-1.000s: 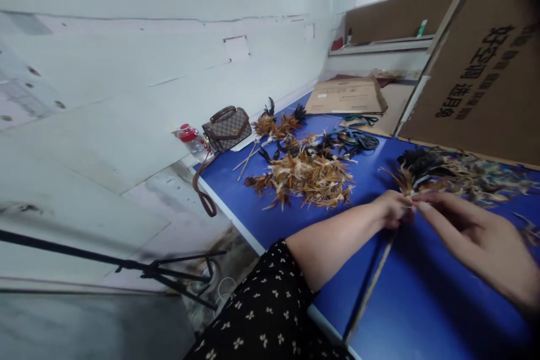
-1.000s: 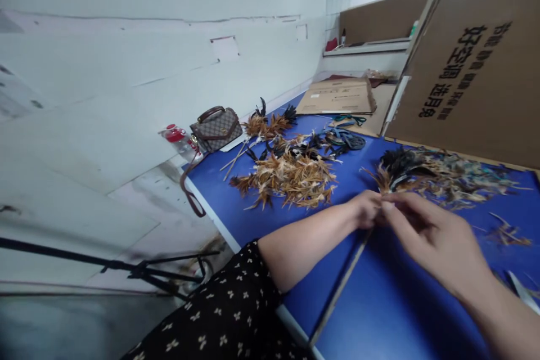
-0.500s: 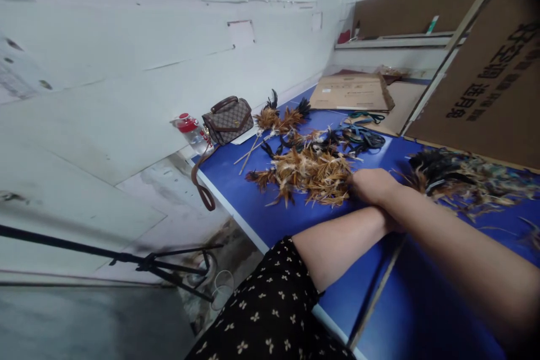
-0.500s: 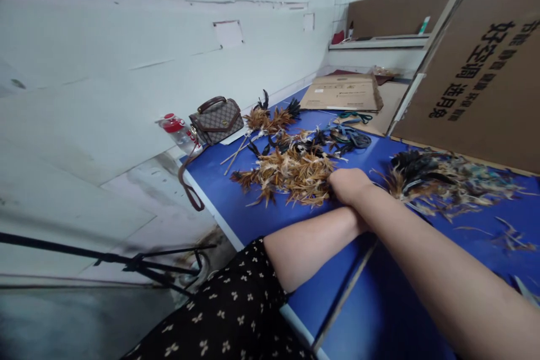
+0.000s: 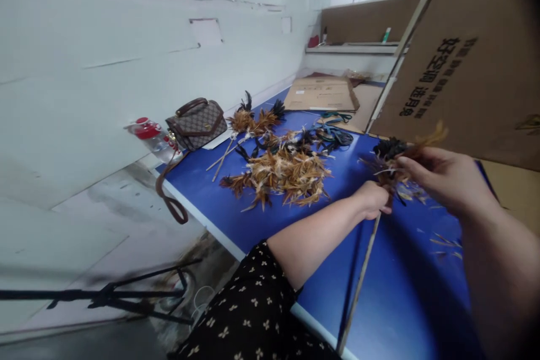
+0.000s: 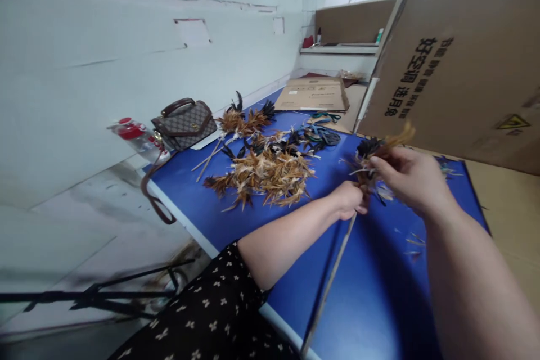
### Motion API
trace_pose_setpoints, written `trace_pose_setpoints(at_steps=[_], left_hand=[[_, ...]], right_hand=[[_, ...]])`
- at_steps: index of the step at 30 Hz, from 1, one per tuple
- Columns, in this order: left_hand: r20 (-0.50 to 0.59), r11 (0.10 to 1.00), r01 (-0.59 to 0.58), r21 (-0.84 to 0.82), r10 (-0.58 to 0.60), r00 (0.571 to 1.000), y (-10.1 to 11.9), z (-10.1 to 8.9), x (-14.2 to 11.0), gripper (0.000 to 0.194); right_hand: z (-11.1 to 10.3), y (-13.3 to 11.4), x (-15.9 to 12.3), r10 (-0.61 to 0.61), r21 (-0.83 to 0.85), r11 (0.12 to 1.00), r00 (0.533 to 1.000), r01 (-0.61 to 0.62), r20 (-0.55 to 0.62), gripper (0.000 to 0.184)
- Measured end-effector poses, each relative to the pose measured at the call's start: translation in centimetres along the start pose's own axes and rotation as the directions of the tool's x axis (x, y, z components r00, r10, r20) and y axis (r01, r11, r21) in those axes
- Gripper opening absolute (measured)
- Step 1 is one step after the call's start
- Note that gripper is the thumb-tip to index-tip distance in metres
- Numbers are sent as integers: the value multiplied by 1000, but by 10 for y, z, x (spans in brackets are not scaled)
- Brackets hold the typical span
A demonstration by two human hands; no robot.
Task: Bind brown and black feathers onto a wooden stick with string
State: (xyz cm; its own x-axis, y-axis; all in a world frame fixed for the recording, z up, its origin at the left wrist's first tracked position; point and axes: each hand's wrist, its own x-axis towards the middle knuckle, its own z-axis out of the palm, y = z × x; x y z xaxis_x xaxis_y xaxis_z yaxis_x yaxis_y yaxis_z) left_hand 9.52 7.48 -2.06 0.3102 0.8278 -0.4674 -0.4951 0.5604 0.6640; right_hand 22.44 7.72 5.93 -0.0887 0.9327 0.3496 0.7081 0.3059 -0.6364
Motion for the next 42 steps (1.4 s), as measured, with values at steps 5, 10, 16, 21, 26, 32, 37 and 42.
trace_pose_setpoints(at_steps=[5,10,16,21,26,32,37,42], left_hand=[[162,992,16,125,-37,986,2,12,-15,30],[257,977,-86,193,34,966,8,18,-33,33],[291,973,-115,200,53,955,12,21,-42,29],[259,977,-110,185,60,964,10,24,-45,27],[221,975,-94,202,48,974,12,26,-48,25],[217,963,-78,259,21,976,17,25,-50,27],[305,960,-103,261,19,952,16,23,-51,26],[298,961,-103,257,23,954,9,25,-48,29]], right_hand=[[-28,32,-46,230,437,884,968,-165,-101,67],[-28,34,-54,221,514,844,973,-153,-73,63],[-26,40,-51,184,519,842,983,-149,-17,64],[-22,43,-52,193,463,875,979,-140,-69,62],[-18,38,-52,146,363,927,983,-96,-114,64],[-18,33,-53,122,513,854,992,-86,-37,57],[-27,35,-54,144,538,826,986,-166,83,64],[-28,36,-51,115,472,876,993,-98,-7,65]])
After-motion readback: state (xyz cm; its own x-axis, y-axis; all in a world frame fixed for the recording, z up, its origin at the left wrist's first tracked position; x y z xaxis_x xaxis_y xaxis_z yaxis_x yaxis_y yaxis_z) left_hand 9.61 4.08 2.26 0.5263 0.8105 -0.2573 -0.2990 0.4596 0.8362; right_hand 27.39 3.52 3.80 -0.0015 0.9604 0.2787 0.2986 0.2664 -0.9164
